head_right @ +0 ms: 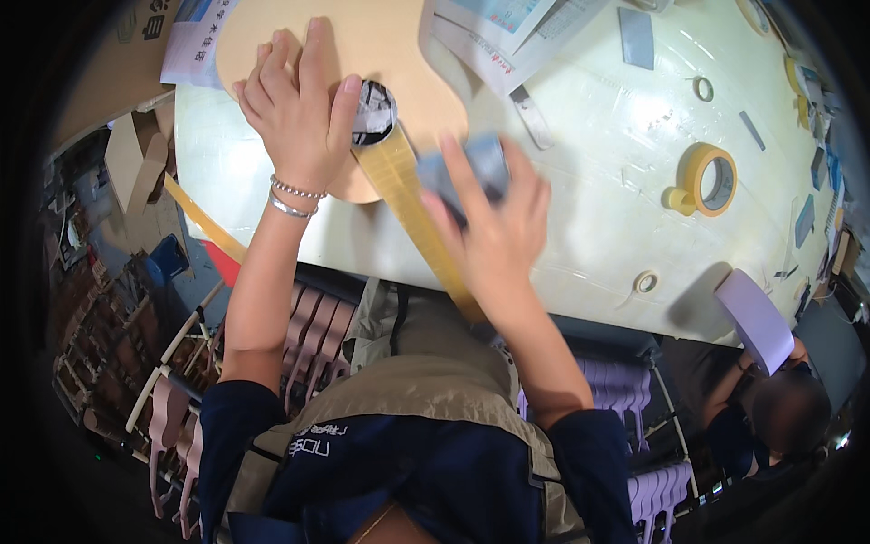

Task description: The person assembles a guitar by attaching the neck to the body and securing it with tape. They then use a sanding block to smooth the edges of the guitar body and neck joint. The person also handles newspaper and a roll of tape during the process.

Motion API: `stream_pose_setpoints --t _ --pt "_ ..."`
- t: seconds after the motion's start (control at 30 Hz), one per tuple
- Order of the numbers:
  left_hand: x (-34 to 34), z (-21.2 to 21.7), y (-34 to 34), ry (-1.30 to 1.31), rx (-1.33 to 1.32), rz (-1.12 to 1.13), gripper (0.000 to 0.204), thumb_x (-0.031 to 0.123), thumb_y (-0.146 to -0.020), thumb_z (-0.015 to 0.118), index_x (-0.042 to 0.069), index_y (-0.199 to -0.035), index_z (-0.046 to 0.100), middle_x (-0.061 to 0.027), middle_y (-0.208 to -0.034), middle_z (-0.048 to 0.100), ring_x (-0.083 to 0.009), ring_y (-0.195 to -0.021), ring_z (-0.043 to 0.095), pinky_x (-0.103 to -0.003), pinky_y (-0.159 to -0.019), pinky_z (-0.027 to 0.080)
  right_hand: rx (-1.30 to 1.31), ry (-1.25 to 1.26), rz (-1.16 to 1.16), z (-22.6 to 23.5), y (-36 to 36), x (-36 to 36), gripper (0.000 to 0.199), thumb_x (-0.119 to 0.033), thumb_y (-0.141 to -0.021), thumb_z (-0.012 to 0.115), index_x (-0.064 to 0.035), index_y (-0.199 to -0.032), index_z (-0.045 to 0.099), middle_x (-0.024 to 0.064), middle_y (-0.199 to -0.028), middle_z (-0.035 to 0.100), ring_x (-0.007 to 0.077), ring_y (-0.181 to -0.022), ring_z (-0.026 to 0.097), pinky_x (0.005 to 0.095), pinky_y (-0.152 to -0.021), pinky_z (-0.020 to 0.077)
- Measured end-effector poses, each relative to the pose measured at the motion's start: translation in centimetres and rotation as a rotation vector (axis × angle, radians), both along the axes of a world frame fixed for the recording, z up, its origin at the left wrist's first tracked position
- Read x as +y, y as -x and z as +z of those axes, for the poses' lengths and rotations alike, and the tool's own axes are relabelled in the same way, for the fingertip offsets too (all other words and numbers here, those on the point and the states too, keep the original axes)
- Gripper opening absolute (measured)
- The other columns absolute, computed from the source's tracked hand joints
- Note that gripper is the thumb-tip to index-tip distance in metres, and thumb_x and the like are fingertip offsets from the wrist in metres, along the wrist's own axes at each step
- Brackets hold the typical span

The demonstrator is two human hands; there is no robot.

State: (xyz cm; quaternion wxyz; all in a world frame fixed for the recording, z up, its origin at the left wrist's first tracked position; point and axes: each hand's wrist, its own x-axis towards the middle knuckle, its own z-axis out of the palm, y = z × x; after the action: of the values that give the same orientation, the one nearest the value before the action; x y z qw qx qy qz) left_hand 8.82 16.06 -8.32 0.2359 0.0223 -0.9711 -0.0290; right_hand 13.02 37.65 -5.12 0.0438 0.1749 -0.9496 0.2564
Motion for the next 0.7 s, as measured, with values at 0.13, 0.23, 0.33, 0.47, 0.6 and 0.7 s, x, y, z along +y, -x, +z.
stream_pose_setpoints --t 0.13,0.23,0.33,0.47,0.6,0.7 --pt "0.1 0.1 -0.3 -0.017 0.007 -0.003 0.058 0.048 -0.092 0.045 0.014 -0.139 0.047 -0.0177 -0.134 0.043 -0.0367 -0.125 0.036 -0.058 -0.104 0.017 -0.152 0.098 -0.03 -0.5 -2.7 4.1 0.052 -0.028 -0.07 0.081 -0.0195 -0.119 0.067 0.0187 -0.121 0.05 0.0338 -0.102 0.05 0.0377 -0.082 0.0457" --pt "0.1 -0.2 -0.1 -0.018 0.009 -0.011 0.058 0.048 -0.092 0.045 0.014 -0.139 0.047 -0.0175 -0.134 0.043 -0.0366 -0.125 0.036 -0.057 -0.105 0.016 0.014 0.208 -0.037 -1.0 0.3 0.5 0.052 -0.028 -0.07 0.081 -0.0199 -0.119 0.067 0.018 -0.12 0.051 0.0331 -0.102 0.051 0.0386 -0.082 0.0453" --pt "0.8 1.4 0.4 0.039 -0.136 0.059 0.066 0.05 -0.091 0.045 0.008 -0.142 0.039 -0.0217 -0.136 0.04 -0.0389 -0.127 0.034 -0.057 -0.107 0.018 0.231 0.094 -0.07 -1.8 5.1 -4.1 0.048 -0.037 -0.073 0.076 -0.0243 -0.118 0.067 0.0173 -0.119 0.051 0.034 -0.097 0.05 0.038 -0.078 0.0464" --pt "0.0 0.1 0.0 -0.038 0.003 -0.013 0.058 0.048 -0.092 0.046 0.015 -0.139 0.047 -0.0174 -0.135 0.043 -0.0368 -0.125 0.036 -0.056 -0.105 0.017 0.188 0.046 -0.062 -1.3 3.0 -2.6 0.048 -0.038 -0.073 0.075 -0.0255 -0.118 0.066 0.0167 -0.119 0.051 0.0344 -0.093 0.049 0.038 -0.073 0.0475" --pt "0.3 -0.1 0.0 0.005 -0.014 0.011 0.06 0.05 -0.091 0.046 0.017 -0.141 0.044 -0.0185 -0.137 0.042 -0.0379 -0.126 0.035 -0.058 -0.104 0.017 0.121 0.052 -0.045 -0.2 2.2 -1.8 0.048 -0.035 -0.071 0.078 -0.0283 -0.117 0.066 0.0162 -0.12 0.051 0.0335 -0.092 0.05 0.0382 -0.073 0.0481" --pt "0.6 -0.1 0.1 -0.04 -0.003 -0.02 0.058 0.049 -0.092 0.045 0.017 -0.141 0.045 -0.0185 -0.136 0.042 -0.0375 -0.126 0.035 -0.059 -0.104 0.018 0.146 0.069 -0.022 0.0 5.8 -4.6 0.054 -0.032 -0.068 0.08 -0.0292 -0.12 0.065 0.017 -0.121 0.05 0.0342 -0.094 0.051 0.0388 -0.077 0.0484"
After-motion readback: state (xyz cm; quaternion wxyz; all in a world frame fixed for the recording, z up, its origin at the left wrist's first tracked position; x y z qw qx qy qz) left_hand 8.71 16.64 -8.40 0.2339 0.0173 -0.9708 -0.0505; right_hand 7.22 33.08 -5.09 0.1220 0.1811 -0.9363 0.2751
